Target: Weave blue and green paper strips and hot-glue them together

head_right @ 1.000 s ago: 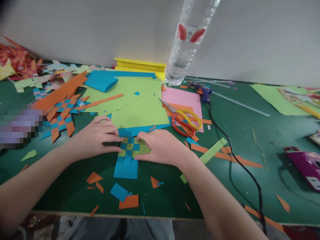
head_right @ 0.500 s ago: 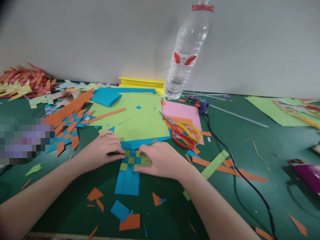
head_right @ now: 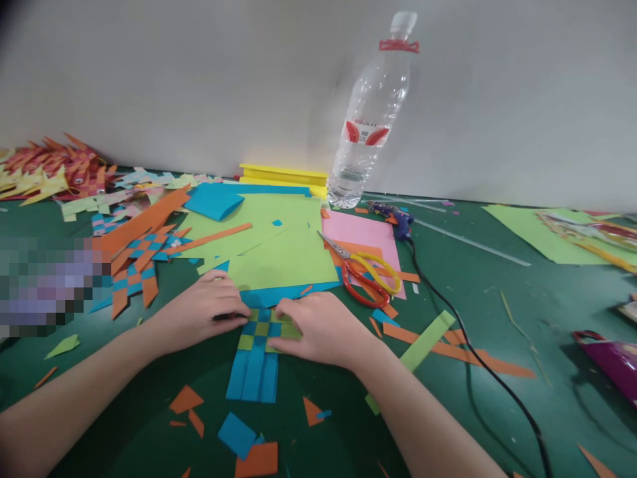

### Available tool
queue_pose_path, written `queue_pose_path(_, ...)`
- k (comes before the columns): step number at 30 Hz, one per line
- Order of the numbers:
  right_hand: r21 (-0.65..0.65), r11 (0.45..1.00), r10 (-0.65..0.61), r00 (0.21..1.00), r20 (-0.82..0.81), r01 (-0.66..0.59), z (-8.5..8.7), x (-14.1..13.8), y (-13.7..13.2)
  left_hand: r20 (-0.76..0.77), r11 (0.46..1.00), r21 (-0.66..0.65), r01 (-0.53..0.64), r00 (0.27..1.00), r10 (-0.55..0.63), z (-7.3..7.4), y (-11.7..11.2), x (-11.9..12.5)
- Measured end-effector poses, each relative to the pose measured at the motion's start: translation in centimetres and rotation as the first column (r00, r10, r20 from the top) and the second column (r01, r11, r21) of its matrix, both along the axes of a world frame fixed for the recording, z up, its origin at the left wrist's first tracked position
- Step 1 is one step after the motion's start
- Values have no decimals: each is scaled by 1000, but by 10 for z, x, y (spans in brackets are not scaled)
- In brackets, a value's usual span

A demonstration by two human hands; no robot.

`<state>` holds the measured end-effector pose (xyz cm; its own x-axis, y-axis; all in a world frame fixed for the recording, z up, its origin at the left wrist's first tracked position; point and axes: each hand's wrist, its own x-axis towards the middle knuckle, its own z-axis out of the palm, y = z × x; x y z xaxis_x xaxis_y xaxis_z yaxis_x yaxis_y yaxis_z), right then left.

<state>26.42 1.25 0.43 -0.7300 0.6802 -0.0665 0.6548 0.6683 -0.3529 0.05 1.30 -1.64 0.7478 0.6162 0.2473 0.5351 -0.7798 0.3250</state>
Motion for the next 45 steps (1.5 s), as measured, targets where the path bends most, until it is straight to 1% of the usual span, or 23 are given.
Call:
queue_pose_path(4,13,1000,-16,1000,-3,16,0,1,0,-13,1000,-4,-8,1000,8,0,0,0)
queue_pose_path(9,31,999,-38,999,28,37,3,1,0,13,1000,-11,-13,1000,14,2,-1,0)
queue_pose_path(12,105,994,-43,998,34,40,2,4,1,4,1000,-6,-10,1000,10,3,-2,1)
queue_pose_path(15,198,978,-64,998,10,61,-1,8,5,-1,999,41,-10,1000,10,3,-2,1)
queue_pose_path(18,251,956,-141,988,-61,152,-4,13,9,29,990,139,-31,999,28,2,-2,0)
queue_pose_path(20,298,926,-208,971,-116,233,-4,16,11,46,977,202,-63,997,55,1,0,-1)
queue_pose_path(22,360,890,-226,956,-188,281,-3,17,13,39,967,234,-97,995,90,0,1,-2)
queue_pose_path(23,389,879,-204,955,-216,276,-3,18,14,25,965,239,-107,994,104,0,2,-3)
queue_pose_path(25,433,877,-119,967,-226,209,-2,18,16,-14,966,233,-113,993,119,-2,4,-5)
queue_pose_path(28,451,890,11,988,-157,62,-2,18,18,-66,974,191,-124,988,139,-6,6,-8)
queue_pose_path(30,438,899,44,992,-120,13,-4,18,18,-85,977,154,-150,983,164,-8,7,-9)
queue_pose_path(35,406,914,20,995,-99,22,-5,17,17,-104,974,93,-208,971,217,-13,10,-9)
queue_pose_path(39,402,915,1,995,-104,41,-6,16,16,-120,959,71,-275,952,282,-16,14,-11)
queue_pose_path(42,406,914,7,996,-91,31,-8,14,17,-112,932,114,-344,928,356,-19,18,-13)
queue_pose_path(45,412,911,-5,998,-56,28,-13,12,17,-85,892,185,-414,897,434,-21,22,-15)
